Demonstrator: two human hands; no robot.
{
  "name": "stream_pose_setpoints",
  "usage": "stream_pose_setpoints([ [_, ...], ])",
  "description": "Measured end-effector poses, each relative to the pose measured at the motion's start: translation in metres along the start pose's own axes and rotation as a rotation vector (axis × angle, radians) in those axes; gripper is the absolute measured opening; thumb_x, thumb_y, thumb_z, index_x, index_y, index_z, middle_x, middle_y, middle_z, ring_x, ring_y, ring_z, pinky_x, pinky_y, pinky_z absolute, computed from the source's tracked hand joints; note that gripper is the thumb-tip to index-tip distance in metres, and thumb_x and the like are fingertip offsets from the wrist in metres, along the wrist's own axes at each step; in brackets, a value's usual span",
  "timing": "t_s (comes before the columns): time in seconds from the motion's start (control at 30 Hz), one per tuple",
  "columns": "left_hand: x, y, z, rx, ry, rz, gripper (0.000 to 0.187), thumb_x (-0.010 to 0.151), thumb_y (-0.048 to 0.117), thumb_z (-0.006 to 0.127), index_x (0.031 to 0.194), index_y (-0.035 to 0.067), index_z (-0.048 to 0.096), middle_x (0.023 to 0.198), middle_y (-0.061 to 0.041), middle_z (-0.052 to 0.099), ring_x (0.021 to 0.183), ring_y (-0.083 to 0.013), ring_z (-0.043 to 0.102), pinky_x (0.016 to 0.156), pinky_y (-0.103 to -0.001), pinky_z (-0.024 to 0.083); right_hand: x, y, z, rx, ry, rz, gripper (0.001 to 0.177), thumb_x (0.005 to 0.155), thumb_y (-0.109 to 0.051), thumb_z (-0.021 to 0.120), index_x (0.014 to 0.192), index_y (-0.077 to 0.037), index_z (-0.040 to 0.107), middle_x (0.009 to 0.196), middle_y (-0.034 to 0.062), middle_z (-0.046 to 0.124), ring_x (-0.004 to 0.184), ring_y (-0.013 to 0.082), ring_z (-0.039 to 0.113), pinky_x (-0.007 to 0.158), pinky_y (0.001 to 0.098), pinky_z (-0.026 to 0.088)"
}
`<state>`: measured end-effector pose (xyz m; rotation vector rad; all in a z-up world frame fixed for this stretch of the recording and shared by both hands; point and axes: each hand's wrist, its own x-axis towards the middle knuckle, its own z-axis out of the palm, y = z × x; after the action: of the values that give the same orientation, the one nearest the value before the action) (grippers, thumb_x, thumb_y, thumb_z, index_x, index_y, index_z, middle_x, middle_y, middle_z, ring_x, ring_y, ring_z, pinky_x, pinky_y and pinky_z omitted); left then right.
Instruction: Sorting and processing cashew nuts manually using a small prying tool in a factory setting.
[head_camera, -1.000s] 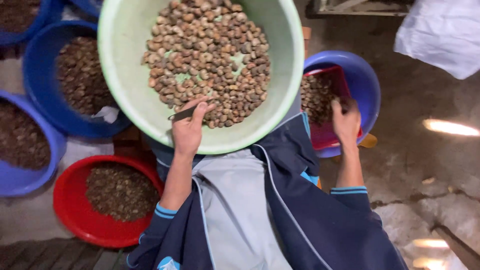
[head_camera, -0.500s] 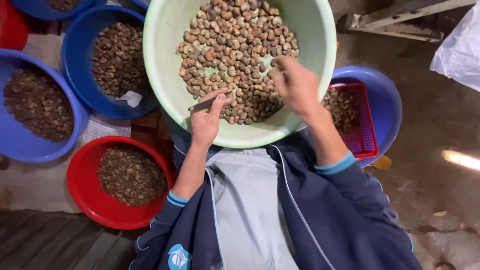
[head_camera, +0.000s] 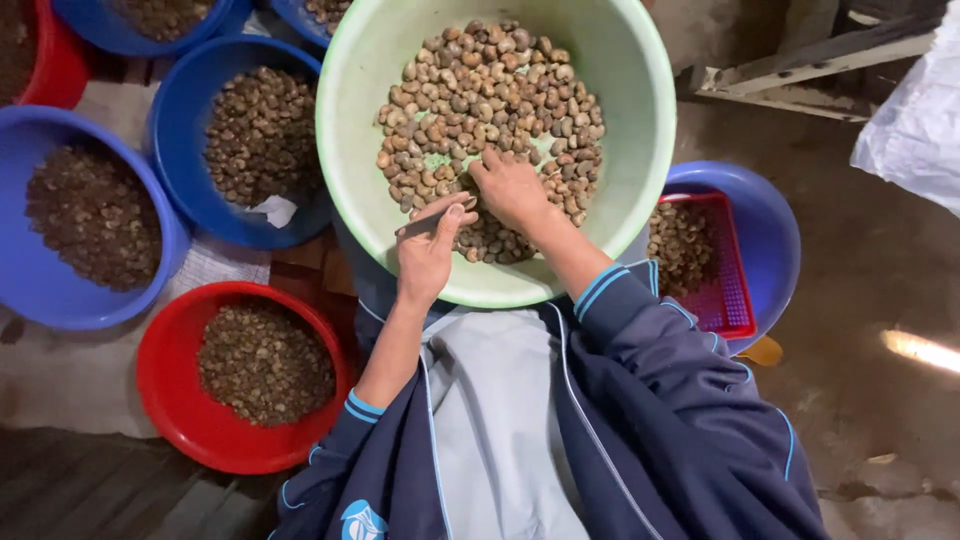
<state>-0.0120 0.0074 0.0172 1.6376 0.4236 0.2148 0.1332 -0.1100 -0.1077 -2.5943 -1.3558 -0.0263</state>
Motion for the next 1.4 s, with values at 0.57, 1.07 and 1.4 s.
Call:
stream_pose_setpoints([
  [0.57,0.007,0.007,0.02,-0.047,-0.088,0.158,0.03,0.119,0.017,0.053,0.137,-0.002,0.068,0.142,-0.029,0.065,0.142,-0.048,0.055,0.114,-0.067,0.053,-0.054,-0.023,-0.11,1.772,0.056,0.704,0.036,0.103,-0.006,0.064,0.136,0.005,0.053,0.112,0.0221,0.072,0.086,0.0258,0.077,0.073,0.0379,0.07],
  [1.07,0.006,-0.012,0.018,-0.162,-0.138,0.181,0.025,0.116,0.014,0.059,0.131,0.001,0.074,0.138,-0.023,0.07,0.135,-0.0403,0.063,0.113,-0.06,0.056,-0.072,-0.018,-0.099,1.612,0.112,0.479,0.04,0.098,-0.004,0.073,0.132,0.004,0.054,0.088,0.0154,0.072,0.073,0.0172,0.072,0.062,0.0286,0.062],
  [1.4,0.009,-0.021,0.018,-0.243,-0.075,0.164,0.023,0.112,0.009,0.064,0.124,-0.005,0.077,0.128,-0.025,0.076,0.127,-0.0359,0.067,0.105,-0.052,0.061,-0.074,-0.023,-0.102,1.558,0.104,0.479,0.037,0.097,-0.007,0.075,0.125,-0.001,0.051,0.086,0.0134,0.071,0.062,0.011,0.063,0.054,0.0224,0.052],
])
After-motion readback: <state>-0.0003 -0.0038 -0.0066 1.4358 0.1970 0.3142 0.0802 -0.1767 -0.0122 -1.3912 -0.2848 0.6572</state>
